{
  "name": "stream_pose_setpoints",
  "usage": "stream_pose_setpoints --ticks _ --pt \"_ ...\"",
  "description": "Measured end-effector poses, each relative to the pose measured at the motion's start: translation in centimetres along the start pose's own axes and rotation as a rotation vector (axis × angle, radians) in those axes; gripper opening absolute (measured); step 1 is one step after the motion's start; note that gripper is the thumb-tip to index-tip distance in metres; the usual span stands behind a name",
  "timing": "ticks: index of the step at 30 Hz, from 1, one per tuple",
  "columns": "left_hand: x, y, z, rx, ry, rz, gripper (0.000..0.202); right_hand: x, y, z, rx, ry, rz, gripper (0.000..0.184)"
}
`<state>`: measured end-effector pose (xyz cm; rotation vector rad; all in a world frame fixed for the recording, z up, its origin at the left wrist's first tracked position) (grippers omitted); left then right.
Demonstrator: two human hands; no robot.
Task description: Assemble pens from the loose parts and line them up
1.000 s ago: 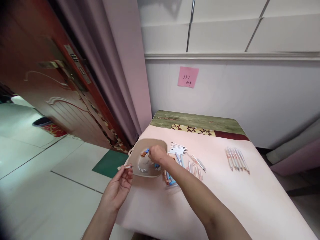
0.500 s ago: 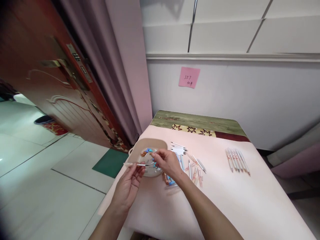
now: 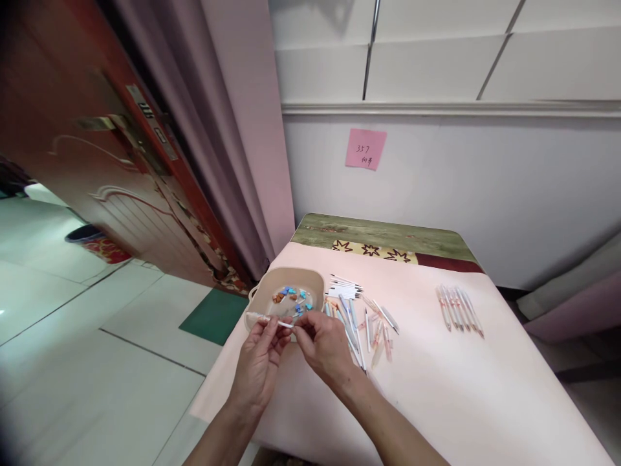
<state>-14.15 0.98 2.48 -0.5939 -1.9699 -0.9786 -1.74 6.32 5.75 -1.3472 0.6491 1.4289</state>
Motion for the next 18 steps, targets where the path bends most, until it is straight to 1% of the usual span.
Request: stream_pose_setpoints --ticks 5,8,13,18 --pt "0.2 0.0 -0.6 0.003 0.020 0.042 0.032 0.4 0.1 -0.8 -0.026 0.020 0.057 0.013" --pt "0.4 0.4 -1.0 -0.008 0.029 0.052 0.032 0.6 -0.5 -1.2 -0.022 0.041 0.121 0.014" --pt "0.5 0.9 -1.3 0.001 0.030 0.043 0.033 0.7 -1.5 -1.8 -0.012 0.066 0.103 0.017" --pt "-0.1 1.2 -1.5 -0.038 0.028 0.060 0.031 0.3 -1.4 -1.8 0.003 0.048 0.106 0.017"
Point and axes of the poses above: each hand's wrist, its own z-axis towards the middle knuckle, its own y-axis out of the palm, x = y × z, the point moved 5 cm from there along z, towards the middle knuckle, and after that the axes turned 12 degrees about z, right-handed, at the moved point
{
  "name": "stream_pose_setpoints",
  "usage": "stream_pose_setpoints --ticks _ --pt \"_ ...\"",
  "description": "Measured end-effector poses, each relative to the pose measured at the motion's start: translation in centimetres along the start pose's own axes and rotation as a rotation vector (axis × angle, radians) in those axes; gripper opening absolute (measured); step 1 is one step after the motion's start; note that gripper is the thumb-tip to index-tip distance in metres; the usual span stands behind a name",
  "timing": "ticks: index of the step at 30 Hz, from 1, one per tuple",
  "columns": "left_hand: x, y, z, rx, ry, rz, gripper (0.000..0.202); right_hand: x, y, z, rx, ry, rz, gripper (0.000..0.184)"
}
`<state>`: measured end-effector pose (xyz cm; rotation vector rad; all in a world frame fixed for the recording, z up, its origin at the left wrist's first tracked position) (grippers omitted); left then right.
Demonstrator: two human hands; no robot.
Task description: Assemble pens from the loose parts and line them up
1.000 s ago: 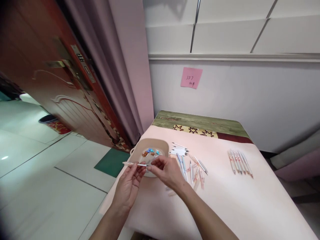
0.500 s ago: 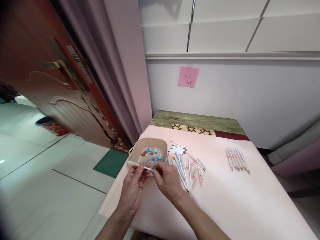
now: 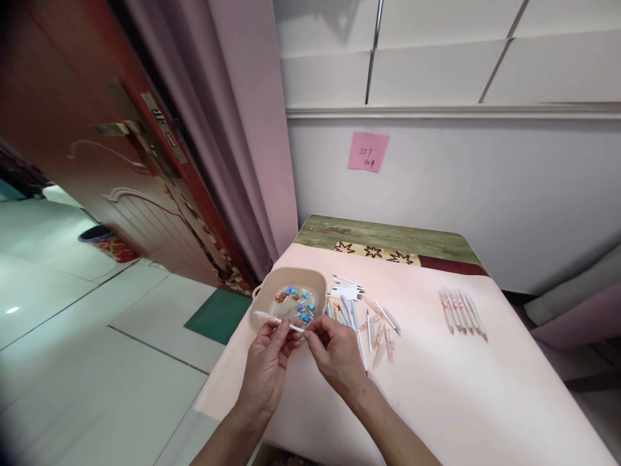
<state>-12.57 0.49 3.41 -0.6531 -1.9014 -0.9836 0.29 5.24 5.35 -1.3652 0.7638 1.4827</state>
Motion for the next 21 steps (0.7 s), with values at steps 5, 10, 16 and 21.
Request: stream_pose_setpoints --ticks 5,10,16,21 --pt "-0.1 -0.2 -0.2 -0.002 0.005 0.002 0.030 -0.1 0.4 0.0 0.011 0.003 0.015 0.016" --pt "-0.3 -0.5 -0.3 0.011 -0.041 -0.097 0.024 0.3 1.3 0.2 0.058 0.106 0.363 0.019" --pt "-0.4 -2.3 1.2 0.036 -0.200 -0.285 0.009 0.7 4.7 1.5 0.010 0.238 0.720 0.027" --pt "2.8 -6.8 2.8 0.197 -0.160 -0.299 0.022 -1.4 2.7 4.3 0.228 0.026 0.576 0.025"
Point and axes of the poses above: each hand's wrist, its own z-axis towards the middle knuckle, its own y-axis out of the palm, x = y × z, the point moved 5 cm from there along z, towards the middle knuckle, and after that the axes turned 12 degrees about z, right-handed, at the moved point
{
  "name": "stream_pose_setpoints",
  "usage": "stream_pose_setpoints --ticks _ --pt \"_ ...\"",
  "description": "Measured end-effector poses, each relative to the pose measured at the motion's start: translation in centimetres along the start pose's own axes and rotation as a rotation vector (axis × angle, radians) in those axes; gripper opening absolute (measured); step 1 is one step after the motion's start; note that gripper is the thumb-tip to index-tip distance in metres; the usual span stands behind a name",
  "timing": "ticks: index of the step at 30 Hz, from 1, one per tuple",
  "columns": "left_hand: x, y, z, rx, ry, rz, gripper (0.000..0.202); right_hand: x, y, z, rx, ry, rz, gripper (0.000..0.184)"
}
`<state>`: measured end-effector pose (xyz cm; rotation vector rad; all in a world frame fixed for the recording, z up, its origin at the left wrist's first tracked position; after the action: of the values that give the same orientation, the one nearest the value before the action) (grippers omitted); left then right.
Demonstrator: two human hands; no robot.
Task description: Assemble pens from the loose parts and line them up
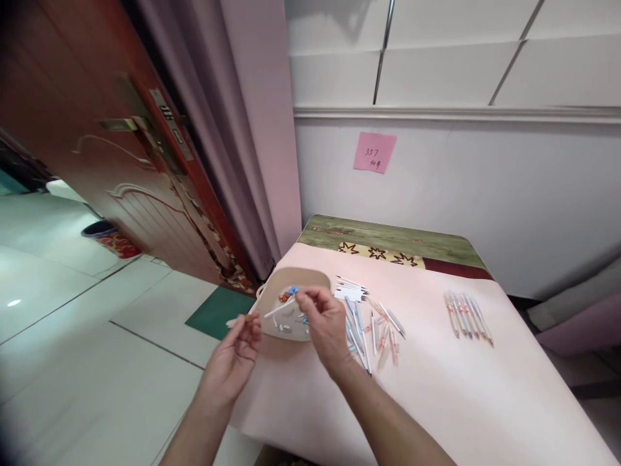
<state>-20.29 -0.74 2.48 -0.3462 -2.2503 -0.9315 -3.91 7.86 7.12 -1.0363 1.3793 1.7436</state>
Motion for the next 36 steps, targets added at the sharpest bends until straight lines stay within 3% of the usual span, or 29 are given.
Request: stream_pose_setpoints --ticks 2,4,7,9,12,15,26,31,36 --pt "1.8 -1.3 0.5 0.057 0.036 -0.036 0.024 -1.4 0.0 1.6 0.003 -0.102 -0.113 0.027" --pt "2.6 -2.3 0.9 0.108 0.035 -0.062 0.026 -1.6 0.5 3.1 -0.080 -0.139 -0.440 0.030" --pt "2.1 -2.7 1.1 0.108 -0.008 -0.058 0.025 1.8 1.8 4.5 -0.355 -0.048 -1.169 0.034" --pt "1.2 -2.5 1.0 0.075 -0.046 -0.040 0.023 4.8 2.4 4.9 -0.482 0.028 -1.332 0.029" --pt "0.3 -2.3 1.0 0.053 -0.081 -0.027 0.020 8.6 3.1 4.8 -0.589 0.104 -1.429 0.018" --pt "0.4 -2.6 1.1 0.062 -0.073 -0.025 0.019 10.8 3.7 4.5 -0.653 0.145 -1.499 0.019" --pt "0.0 -3.0 1.9 0.040 -0.091 -0.008 0.018 13.2 5.2 3.8 -0.696 0.172 -1.569 0.030" --pt "0.2 -3.0 2.1 0.043 -0.102 -0.005 0.019 12.8 3.9 4.3 -0.662 0.161 -1.602 0.027" --pt "0.4 -3.0 2.0 0.056 -0.114 0.003 0.021 9.8 0.7 8.0 -0.525 0.165 -1.654 0.025"
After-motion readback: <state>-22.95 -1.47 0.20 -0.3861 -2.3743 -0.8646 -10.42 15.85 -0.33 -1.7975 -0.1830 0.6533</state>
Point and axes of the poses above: each hand's wrist, its own z-axis towards the middle knuckle, its own y-axis out of the palm, x = y × z, the point moved 5 cm from there along z, towards the middle knuckle, and after that the axes turned 12 degrees about z, right-handed, at the moved point
